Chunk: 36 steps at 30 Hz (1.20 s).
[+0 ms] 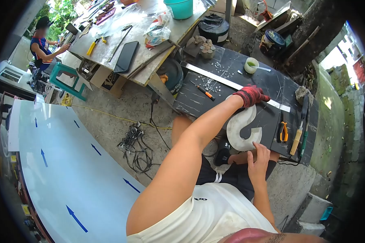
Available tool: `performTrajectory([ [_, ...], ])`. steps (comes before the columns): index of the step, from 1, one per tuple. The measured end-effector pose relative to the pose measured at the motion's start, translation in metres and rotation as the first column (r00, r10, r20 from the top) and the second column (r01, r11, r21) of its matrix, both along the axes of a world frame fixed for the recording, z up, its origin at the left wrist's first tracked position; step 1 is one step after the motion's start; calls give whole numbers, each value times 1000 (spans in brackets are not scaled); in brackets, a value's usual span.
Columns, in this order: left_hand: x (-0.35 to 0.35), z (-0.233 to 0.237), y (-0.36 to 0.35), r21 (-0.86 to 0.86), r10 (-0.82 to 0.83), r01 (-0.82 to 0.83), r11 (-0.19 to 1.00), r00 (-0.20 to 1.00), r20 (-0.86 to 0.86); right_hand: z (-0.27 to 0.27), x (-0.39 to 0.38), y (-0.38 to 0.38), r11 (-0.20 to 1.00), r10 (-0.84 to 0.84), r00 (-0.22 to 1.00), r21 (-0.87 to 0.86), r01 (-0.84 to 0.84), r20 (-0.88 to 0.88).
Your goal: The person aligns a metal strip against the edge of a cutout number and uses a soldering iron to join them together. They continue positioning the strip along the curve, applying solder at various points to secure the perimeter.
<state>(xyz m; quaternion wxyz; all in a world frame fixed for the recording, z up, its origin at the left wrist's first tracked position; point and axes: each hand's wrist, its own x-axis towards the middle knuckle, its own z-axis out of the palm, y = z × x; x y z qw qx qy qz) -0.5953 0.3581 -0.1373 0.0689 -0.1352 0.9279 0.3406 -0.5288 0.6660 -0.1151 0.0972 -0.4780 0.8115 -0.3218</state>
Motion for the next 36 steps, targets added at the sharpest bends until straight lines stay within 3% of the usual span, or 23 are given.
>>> performTrajectory([
  [2,-7,-56,-10,-246,-171,99,964,941,-291,1,6,-5,1000,24,1000,-1,-24,8],
  [4,0,-52,-7,-254,-169,86,963,930,-327,-1,11,-10,999,44,999,22,-45,30],
  [10,41,29,1,-362,-176,32,932,911,-373,1,13,-29,993,105,994,44,-105,10],
  [11,54,47,-5,-326,-190,21,945,846,-497,2,12,-34,993,110,994,35,-110,7],
  [12,77,74,-12,-274,-183,-32,961,670,-720,5,12,-37,993,114,993,39,-114,23],
  [14,127,146,-44,-302,-193,-256,918,376,-906,7,13,-44,993,107,993,36,-108,41],
  [15,147,169,-69,-330,-219,-447,831,282,-934,8,14,-48,995,98,994,29,-99,46],
  [16,170,194,-103,-379,-224,-571,728,324,-919,9,14,-53,993,116,992,24,-118,49],
  [17,183,217,-137,-156,-128,-575,803,88,-988,10,14,-58,990,135,989,21,-136,53],
  [18,197,238,-166,-24,-10,-739,673,23,-1000,13,14,-64,992,126,990,16,-128,58],
  [19,210,246,-215,-29,-46,-856,516,6,-999,16,15,-72,989,149,987,-4,-149,67],
  [20,221,256,-242,44,116,-882,470,12,-993,20,16,-79,985,172,982,-23,-170,76],
  [21,216,257,-258,1,28,-899,439,13,-1000,22,16,-86,986,166,983,-29,-164,76],
  [22,216,253,-270,10,118,-924,382,38,-992,25,15,-94,983,179,981,-52,-176,74],
  [23,249,222,-368,-401,589,-856,327,516,-621,26,15,-100,979,193,979,-75,-188,72],
  [24,251,204,-399,-399,683,-788,469,610,-401,28,14,-107,980,189,979,-80,-183,72],
  [25,242,185,-410,-481,703,-770,420,611,-365,28,13,-112,980,191,978,-80,-184,81],
  [27,226,159,-427,-189,834,-884,427,466,-296,28,11,-119,980,189,978,-73,-183,88],
  [28,220,155,-433,-185,834,-884,429,467,-295,28,10,-121,978,200,977,-73,-195,78],
  [31,205,155,-435,-292,771,-764,576,626,-117,27,2,-126,978,201,977,-66,-196,67],
  [34,202,152,-424,-708,567,-443,550,821,-73,26,-1,-127,984,172,981,-54,-167,95],
  [35,200,146,-436,-707,567,-442,552,821,-70,25,-1,-127,988,150,981,-43,-146,120],
  [36,196,134,-461,-406,759,-709,576,648,-54,24,-3,-126,989,148,982,-41,-144,120],
])
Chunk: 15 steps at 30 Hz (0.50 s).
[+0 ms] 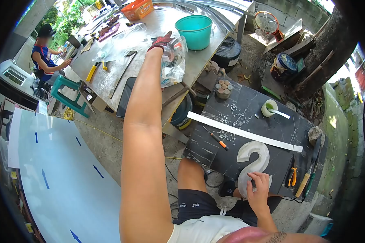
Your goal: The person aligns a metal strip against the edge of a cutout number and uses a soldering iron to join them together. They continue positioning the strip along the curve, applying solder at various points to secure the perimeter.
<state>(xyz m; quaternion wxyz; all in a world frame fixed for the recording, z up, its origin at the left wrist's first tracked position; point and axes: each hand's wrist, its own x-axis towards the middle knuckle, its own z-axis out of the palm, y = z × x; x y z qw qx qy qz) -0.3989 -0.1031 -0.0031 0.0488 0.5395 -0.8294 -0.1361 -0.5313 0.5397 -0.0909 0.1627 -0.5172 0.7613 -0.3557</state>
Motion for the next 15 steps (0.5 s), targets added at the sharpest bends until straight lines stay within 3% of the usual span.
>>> performTrajectory([
  [3,9,-30,-43,138,37,-37,990,999,1,-3,-1,-1,1000,11,1000,0,-11,-17],
  [7,-4,7,16,10,-52,51,999,982,183,-1,0,-5,1000,5,1000,18,-5,11],
  [8,-9,10,23,157,168,-162,974,986,-24,-1,0,-5,1000,4,1000,23,-4,18],
  [11,0,-4,-15,148,99,-75,986,983,-157,-1,-1,-3,1000,18,999,-6,-18,-33],
  [13,-7,-10,-23,-69,209,-212,975,976,-54,3,0,-1,1000,12,999,-2,-12,-34],
  [14,-4,10,23,-229,132,-128,965,991,4,5,1,1,1000,7,999,3,-7,-32],
  [15,0,16,30,-393,87,-4,920,977,193,4,1,3,1000,10,999,3,-10,-33],
])
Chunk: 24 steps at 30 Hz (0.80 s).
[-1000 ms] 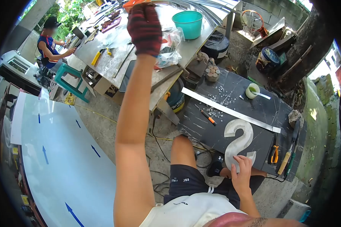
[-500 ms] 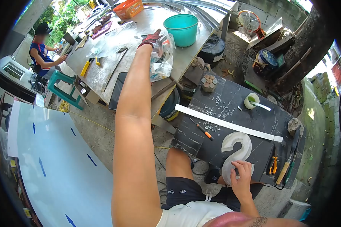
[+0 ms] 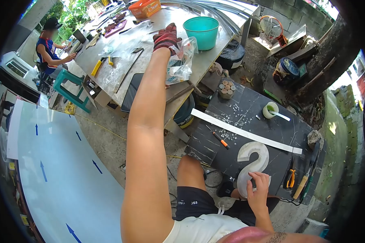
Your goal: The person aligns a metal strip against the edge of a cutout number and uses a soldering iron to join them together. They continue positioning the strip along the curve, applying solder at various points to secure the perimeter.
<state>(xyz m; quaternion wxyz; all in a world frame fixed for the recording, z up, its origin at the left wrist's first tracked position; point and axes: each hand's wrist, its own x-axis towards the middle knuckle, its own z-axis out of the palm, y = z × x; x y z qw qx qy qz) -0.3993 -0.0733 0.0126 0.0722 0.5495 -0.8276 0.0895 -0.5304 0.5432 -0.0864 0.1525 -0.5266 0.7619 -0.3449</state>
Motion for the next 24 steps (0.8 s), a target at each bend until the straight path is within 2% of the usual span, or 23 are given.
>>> performTrajectory([
  [2,11,3,1,-261,-79,48,964,991,-108,-2,0,4,1000,17,1000,-21,-17,-14],
  [4,28,36,26,-443,-112,56,895,988,-103,2,3,5,1000,19,1000,-25,-19,1],
  [6,50,62,30,-637,-415,194,746,884,-216,5,6,7,999,18,1000,-29,-18,18],
  [8,64,95,44,-779,-643,215,589,708,-291,7,9,10,996,40,999,-75,-40,6],
  [12,88,167,102,-846,-734,124,519,571,-367,14,15,21,992,39,999,-116,-40,-15],
  [13,100,187,111,-882,-758,162,442,593,-271,16,17,25,992,39,999,-121,-39,-7],
  [14,107,203,125,-884,-764,168,435,589,-264,18,19,29,991,38,999,-127,-38,0],
  [16,121,227,154,-845,-790,171,507,484,-376,21,22,37,989,37,999,-146,-39,-11],
  [18,131,249,177,-876,-793,128,464,500,-347,26,25,43,985,41,999,-169,-45,-27],
  [19,124,255,199,-845,-822,132,518,349,-450,28,27,45,982,49,998,-182,-53,-27],
  [20,123,256,203,-850,-827,132,511,347,-443,31,29,49,979,58,998,-193,-62,-26],
  [22,124,249,203,-764,-722,57,643,378,-579,37,33,55,971,69,997,-228,-76,-37],
  [23,121,243,208,-880,-744,8,475,538,-396,40,36,57,963,80,996,-254,-90,-48],
  [24,114,236,214,-818,-722,-54,573,438,-535,42,38,61,959,81,995,-267,-92,-53],
])
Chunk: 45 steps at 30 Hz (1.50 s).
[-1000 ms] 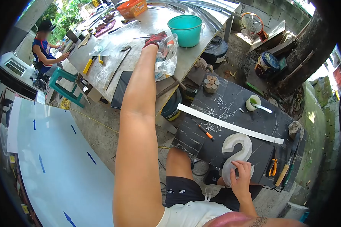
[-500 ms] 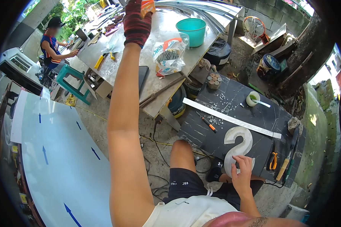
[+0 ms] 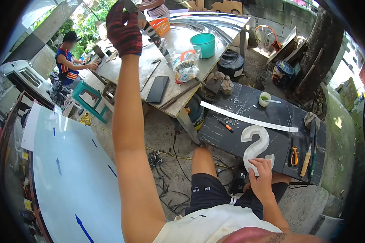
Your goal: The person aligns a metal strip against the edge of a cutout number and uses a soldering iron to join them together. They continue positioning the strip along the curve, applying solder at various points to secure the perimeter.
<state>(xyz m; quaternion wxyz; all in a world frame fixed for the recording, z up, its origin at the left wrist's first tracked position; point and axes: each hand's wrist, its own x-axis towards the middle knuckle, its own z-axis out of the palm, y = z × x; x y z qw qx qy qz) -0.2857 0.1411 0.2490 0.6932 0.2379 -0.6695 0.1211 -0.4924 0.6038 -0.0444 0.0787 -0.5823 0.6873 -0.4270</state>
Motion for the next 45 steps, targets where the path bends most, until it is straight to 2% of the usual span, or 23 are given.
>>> performTrajectory([
  [2,-9,-6,6,78,-283,304,950,937,-206,3,4,8,1000,1,1000,-19,-1,3],
  [4,-14,-6,27,107,-309,334,936,930,-198,6,7,19,1000,-9,1000,-27,9,0],
  [7,-19,6,71,101,-436,472,876,864,-252,5,8,34,1000,-18,1000,-26,17,-3],
  [9,-19,18,104,-7,-530,539,842,826,-192,4,7,41,999,-34,999,-25,34,-1],
  [12,-18,42,162,-176,-555,544,820,831,-19,7,7,47,999,-39,999,-32,39,-9],
  [15,-30,59,224,-290,-551,600,745,800,238,11,7,48,997,-24,1000,-68,25,15],
  [17,-37,67,260,-309,-525,669,676,731,435,14,7,47,997,-26,999,-77,28,29],
  [19,-42,67,287,-280,-530,745,605,639,557,17,8,46,996,-3,998,-87,8,58],
  [20,-46,61,294,-239,-562,772,589,604,566,18,8,45,997,-21,997,-78,26,74],
  [22,-58,45,306,-145,-648,825,546,525,552,22,11,44,991,85,979,-116,-63,188],
  [24,-75,21,310,-8,-765,868,497,442,469,30,18,43,988,146,934,-96,-120,327],
  [26,-96,-15,309,184,-882,887,424,360,304,16,35,65,992,123,869,-30,-124,479],
  [28,-115,-62,311,401,-954,867,296,290,77,24,37,32,960,254,793,-42,-278,553],
  [30,-129,-107,315,572,-956,811,120,250,-155,6,51,27,953,291,713,-123,-278,638],
  [32,-141,-147,320,677,-901,734,-57,255,-352,-9,53,27,955,243,690,-42,-295,682],
  [34,-151,-178,327,730,-838,656,-195,275,-471,-24,60,27,942,221,665,19,-334,713],
  [36,-156,-197,333,756,-790,582,-298,295,-538,-27,67,27,967,214,354,-148,-206,910],
  [38,-160,-213,335,780,-760,478,-403,300,-577,-31,60,29,971,170,309,-106,-215,936],
  [40,-164,-240,323,799,-773,225,-558,208,-599,-43,54,25,959,264,320,-212,-189,910],
  [41,-162,-251,319,670,-659,88,-737,124,-742,-36,51,25,953,275,225,-236,-188,935],
  [42,-160,-260,316,520,-526,-78,-850,95,-845,-37,50,24,955,271,219,-233,-185,937],
  [44,-151,-269,319,487,-497,-99,-868,164,-852,-39,47,21,933,339,61,-327,-148,939],
  [45,-145,-270,323,553,-554,-73,-830,215,-804,-46,46,20,935,334,56,-324,-144,941],
])
